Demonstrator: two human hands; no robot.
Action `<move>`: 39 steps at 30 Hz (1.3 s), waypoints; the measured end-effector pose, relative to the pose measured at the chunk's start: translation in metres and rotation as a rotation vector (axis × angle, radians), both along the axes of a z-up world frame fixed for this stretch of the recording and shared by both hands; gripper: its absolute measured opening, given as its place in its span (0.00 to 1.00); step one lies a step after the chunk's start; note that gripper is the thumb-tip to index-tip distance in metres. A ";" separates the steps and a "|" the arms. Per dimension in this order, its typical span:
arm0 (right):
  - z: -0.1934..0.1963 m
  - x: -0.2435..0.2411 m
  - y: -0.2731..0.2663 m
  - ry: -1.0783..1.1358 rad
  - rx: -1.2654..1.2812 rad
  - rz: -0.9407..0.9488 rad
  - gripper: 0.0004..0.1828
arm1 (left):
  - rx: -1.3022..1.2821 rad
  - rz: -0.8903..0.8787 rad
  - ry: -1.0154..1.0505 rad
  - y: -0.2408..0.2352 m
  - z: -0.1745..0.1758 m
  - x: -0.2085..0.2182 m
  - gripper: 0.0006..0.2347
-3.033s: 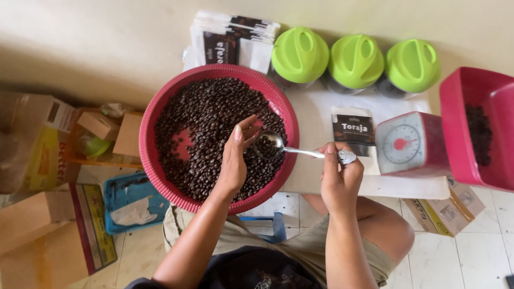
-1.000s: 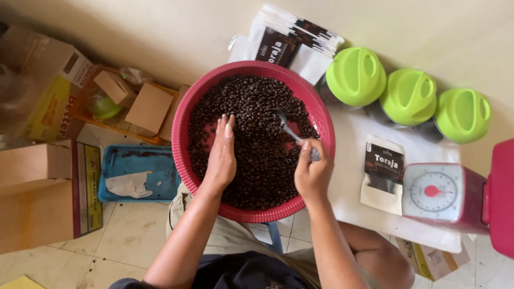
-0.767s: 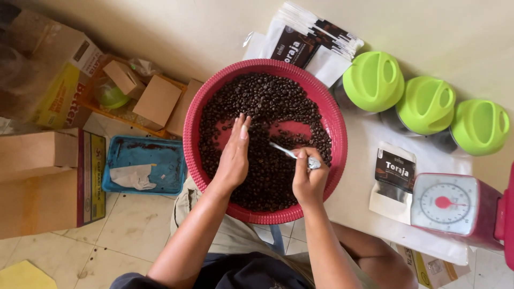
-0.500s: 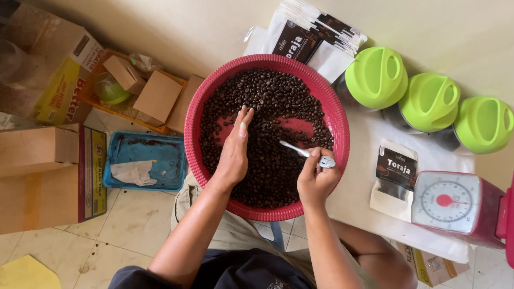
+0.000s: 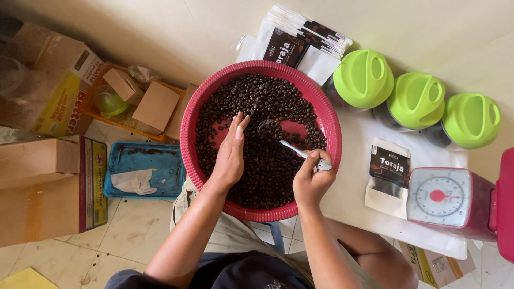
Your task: Scooping roasted coffee beans into a bag, weighing it on a scale, and folding the bag for packaging.
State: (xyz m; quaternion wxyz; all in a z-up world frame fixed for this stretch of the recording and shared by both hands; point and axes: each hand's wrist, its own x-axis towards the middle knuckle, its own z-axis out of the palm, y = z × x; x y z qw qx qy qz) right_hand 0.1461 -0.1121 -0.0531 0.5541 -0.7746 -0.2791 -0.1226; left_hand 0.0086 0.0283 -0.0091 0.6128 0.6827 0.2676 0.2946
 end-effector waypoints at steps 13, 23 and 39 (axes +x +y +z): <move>0.003 0.003 -0.001 0.029 0.032 -0.038 0.13 | 0.016 -0.001 -0.001 0.000 -0.004 0.000 0.27; 0.000 0.005 -0.001 0.054 -0.007 -0.035 0.13 | 0.012 -0.004 0.003 0.001 -0.006 -0.001 0.27; 0.008 0.000 0.000 -0.012 0.028 -0.029 0.13 | -0.003 -0.026 0.002 0.000 -0.001 0.000 0.28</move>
